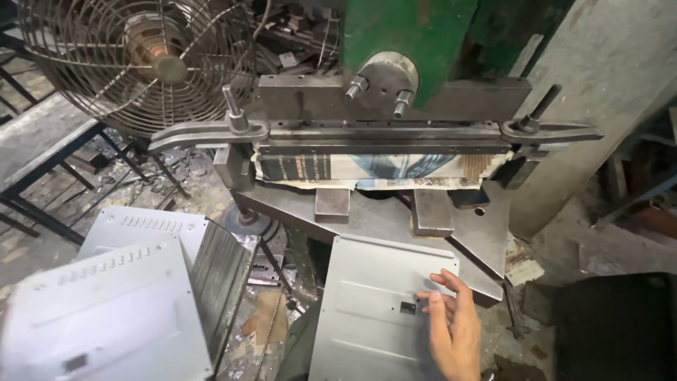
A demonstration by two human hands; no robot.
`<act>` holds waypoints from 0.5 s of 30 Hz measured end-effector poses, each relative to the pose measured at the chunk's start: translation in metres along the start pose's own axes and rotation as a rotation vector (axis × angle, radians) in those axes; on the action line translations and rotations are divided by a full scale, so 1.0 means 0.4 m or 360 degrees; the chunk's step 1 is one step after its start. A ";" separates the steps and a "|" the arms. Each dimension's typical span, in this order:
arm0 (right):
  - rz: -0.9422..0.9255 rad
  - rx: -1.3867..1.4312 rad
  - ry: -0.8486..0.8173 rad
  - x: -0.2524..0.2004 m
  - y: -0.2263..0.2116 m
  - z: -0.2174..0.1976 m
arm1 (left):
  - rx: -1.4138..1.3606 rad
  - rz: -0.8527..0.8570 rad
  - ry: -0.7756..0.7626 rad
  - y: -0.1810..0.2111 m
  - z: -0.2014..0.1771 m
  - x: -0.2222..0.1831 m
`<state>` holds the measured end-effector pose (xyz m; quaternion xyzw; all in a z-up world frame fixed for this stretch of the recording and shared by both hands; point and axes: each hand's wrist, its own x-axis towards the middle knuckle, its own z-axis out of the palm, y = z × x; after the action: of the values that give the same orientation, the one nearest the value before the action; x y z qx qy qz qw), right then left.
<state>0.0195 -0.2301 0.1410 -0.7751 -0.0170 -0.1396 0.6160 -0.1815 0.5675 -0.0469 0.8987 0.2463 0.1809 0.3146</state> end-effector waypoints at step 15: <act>0.0823 0.1038 -0.0857 0.223 -0.219 0.006 | -0.1391 -0.0153 -0.0877 1.361 0.338 -0.150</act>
<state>0.0884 -0.2199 0.2449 -0.5293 -0.0255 0.2357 0.8147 0.0135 0.0993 0.1996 0.6854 0.0969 0.0089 0.7216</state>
